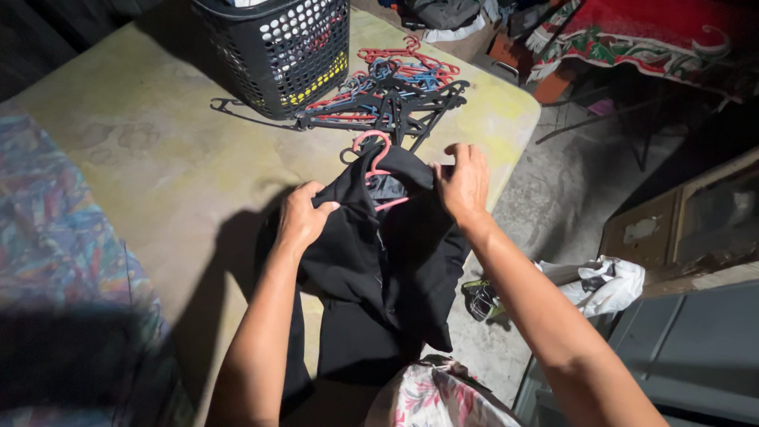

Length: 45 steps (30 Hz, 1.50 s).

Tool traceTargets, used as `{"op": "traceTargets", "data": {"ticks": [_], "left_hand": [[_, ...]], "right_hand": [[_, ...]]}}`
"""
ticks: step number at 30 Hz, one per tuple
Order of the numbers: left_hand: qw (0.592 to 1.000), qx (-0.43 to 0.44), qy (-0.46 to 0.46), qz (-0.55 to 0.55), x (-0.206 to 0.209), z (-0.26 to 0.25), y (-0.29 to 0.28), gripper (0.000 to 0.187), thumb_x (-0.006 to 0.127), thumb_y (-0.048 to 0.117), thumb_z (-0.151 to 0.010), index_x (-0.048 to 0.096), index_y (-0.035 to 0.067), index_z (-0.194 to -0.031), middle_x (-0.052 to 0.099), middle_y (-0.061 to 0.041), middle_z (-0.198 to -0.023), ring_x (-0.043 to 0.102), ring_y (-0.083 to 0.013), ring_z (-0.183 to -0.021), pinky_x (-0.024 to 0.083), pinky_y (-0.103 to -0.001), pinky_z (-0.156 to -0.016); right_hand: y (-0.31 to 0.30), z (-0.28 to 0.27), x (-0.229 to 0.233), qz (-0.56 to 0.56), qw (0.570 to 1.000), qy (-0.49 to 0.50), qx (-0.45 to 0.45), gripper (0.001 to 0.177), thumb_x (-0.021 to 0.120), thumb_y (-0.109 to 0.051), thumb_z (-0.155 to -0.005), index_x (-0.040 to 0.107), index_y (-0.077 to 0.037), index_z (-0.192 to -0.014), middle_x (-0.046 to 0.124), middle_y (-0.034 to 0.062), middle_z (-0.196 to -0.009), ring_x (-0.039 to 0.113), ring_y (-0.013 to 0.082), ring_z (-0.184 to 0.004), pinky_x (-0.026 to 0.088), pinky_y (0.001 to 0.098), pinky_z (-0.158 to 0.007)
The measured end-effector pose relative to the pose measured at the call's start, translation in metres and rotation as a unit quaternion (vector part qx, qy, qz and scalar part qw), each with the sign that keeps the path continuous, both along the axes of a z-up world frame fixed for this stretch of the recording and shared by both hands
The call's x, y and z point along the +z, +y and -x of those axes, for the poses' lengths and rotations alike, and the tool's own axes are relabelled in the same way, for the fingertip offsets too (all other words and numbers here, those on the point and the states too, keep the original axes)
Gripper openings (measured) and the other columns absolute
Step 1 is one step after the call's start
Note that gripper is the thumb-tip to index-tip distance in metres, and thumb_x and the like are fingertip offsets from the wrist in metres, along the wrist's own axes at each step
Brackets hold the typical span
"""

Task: The person folds a black jacket on a table, places it on a pink hanger, and hangs it in a wardrobe. The person then retrieves a striped shirt from a laundry basket and places it on a blue hanger.

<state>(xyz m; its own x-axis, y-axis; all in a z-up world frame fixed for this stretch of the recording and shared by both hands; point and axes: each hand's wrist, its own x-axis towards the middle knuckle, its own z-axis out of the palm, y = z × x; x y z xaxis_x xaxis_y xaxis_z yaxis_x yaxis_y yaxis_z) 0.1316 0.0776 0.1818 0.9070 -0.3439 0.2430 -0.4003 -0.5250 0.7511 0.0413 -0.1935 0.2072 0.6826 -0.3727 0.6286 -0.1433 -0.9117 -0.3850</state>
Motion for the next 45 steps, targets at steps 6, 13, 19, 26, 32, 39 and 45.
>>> {"op": "traceTargets", "data": {"ticks": [6,13,19,26,32,39,45], "left_hand": [[0.999,0.012,0.04,-0.023,0.002,-0.004,0.004,0.039,0.078,0.021,-0.069,0.065,0.004,-0.101,0.067,-0.021,-0.096,0.064,-0.0369,-0.092,0.049,-0.041,-0.08],[0.99,0.077,-0.107,-0.048,0.02,0.012,-0.015,0.041,0.076,0.02,-0.07,0.064,0.011,-0.108,0.062,-0.018,-0.107,0.055,-0.0385,-0.104,0.041,-0.046,-0.087],[0.973,0.185,-0.139,0.01,0.032,0.048,-0.075,0.053,0.079,0.032,-0.067,0.057,0.004,-0.106,0.055,-0.02,-0.104,0.048,-0.0401,-0.104,0.038,-0.049,-0.09],[0.98,0.164,0.048,0.101,-0.033,-0.009,-0.073,0.021,0.069,0.021,-0.082,0.069,0.004,-0.094,0.069,-0.016,-0.09,0.067,-0.0315,-0.084,0.051,-0.038,-0.076],[0.706,-0.093,0.595,0.373,-0.057,-0.066,-0.032,0.024,0.057,0.02,-0.083,0.07,0.002,-0.09,0.074,-0.008,-0.083,0.069,-0.0208,-0.076,0.056,-0.035,-0.07],[0.974,0.128,0.052,-0.181,-0.01,-0.015,-0.037,0.027,0.069,0.03,-0.085,0.067,0.01,-0.103,0.069,-0.014,-0.099,0.064,-0.0327,-0.096,0.049,-0.044,-0.081],[0.99,-0.117,-0.05,0.067,0.044,0.03,-0.038,0.052,0.075,0.027,-0.073,0.055,0.008,-0.116,0.066,-0.019,-0.102,0.062,-0.0366,-0.097,0.049,-0.043,-0.08]], "right_hand": [[-0.022,0.0,-0.011,-0.167,0.957,0.103,0.215,0.031,0.064,-0.032,-0.089,0.068,-0.003,-0.099,0.068,0.0165,-0.094,0.059,0.0299,-0.091,0.045,0.0377,-0.082],[-0.026,0.004,-0.005,-0.288,0.911,0.269,0.124,0.039,0.066,-0.04,-0.085,0.068,-0.004,-0.098,0.07,0.0125,-0.087,0.064,0.0202,-0.083,0.048,0.0341,-0.079],[-0.011,0.01,0.002,-0.302,0.914,0.259,0.082,0.042,0.066,-0.04,-0.083,0.069,-0.003,-0.101,0.07,0.0125,-0.093,0.064,0.0194,-0.088,0.047,0.0339,-0.081],[-0.041,0.009,-0.026,-0.419,0.858,0.273,0.119,0.048,0.059,-0.044,-0.088,0.068,0.001,-0.101,0.07,0.0086,-0.09,0.062,0.0147,-0.081,0.05,0.0308,-0.079],[-0.065,0.01,-0.038,-0.422,0.857,0.281,0.09,0.054,0.06,-0.047,-0.089,0.07,0.006,-0.095,0.068,0.0108,-0.084,0.059,0.0167,-0.075,0.05,0.034,-0.074],[-0.06,0.008,-0.034,-0.371,0.873,0.301,0.098,0.051,0.065,-0.047,-0.085,0.07,0.003,-0.097,0.067,0.0069,-0.079,0.058,0.0141,-0.072,0.049,0.0315,-0.071],[-0.064,-0.003,-0.02,-0.438,0.852,0.265,0.108,0.049,0.065,-0.045,-0.083,0.069,0.002,-0.094,0.067,0.0055,-0.078,0.058,0.0135,-0.067,0.05,0.0314,-0.064]]}}
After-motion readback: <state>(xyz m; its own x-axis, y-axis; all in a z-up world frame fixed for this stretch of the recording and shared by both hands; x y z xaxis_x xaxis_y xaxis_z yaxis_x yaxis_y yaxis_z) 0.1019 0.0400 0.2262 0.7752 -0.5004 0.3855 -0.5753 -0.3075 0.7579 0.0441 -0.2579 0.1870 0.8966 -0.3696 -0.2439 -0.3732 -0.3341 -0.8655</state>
